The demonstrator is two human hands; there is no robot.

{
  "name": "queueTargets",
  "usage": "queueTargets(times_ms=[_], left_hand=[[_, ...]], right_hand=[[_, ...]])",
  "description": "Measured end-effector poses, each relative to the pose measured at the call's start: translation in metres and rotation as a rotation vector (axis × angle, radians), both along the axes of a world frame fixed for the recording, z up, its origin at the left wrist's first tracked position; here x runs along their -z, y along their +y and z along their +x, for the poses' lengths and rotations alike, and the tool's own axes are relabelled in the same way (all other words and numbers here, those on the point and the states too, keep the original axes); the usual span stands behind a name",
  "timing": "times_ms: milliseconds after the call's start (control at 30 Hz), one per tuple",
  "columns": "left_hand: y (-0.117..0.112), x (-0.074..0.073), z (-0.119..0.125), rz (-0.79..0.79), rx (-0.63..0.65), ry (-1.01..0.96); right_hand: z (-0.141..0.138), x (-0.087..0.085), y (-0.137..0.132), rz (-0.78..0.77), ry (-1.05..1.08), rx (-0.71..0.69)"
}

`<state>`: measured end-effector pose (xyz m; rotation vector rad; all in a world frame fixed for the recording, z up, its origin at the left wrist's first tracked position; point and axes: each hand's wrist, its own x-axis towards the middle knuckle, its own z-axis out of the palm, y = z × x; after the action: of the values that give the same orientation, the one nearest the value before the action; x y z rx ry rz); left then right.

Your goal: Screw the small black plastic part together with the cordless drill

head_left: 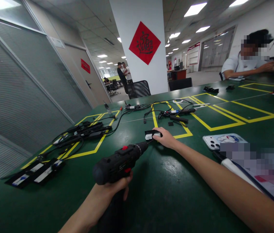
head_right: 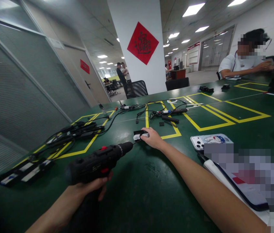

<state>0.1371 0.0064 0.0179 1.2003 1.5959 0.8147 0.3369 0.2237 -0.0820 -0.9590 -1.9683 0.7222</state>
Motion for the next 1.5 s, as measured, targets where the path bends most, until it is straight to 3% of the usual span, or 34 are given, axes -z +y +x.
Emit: queueTargets(times_ms=[367, 633, 933, 1233, 1500], left_hand=[[-0.0001, 0.0052, -0.0009, 0.028, -0.035, -0.04], [-0.0023, -0.0031, 0.0024, 0.04, -0.006, -0.055], [0.0003, 0.0058, -0.0031, -0.025, -0.041, -0.026], [-0.0022, -0.002, 0.0014, 0.061, -0.001, -0.025], [-0.0032, -0.0013, -0.0002, 0.017, 0.0, 0.001]], right_hand=[[-0.0002, 0.0011, 0.0005, -0.014, 0.006, 0.002], [0.0005, 0.0011, 0.0011, -0.026, 0.002, 0.005], [-0.0008, 0.0039, 0.0028, -0.005, 0.023, 0.01], [-0.0008, 0.0019, 0.0012, -0.013, 0.031, 0.004], [0.0, 0.0011, 0.001, -0.022, 0.018, 0.004]])
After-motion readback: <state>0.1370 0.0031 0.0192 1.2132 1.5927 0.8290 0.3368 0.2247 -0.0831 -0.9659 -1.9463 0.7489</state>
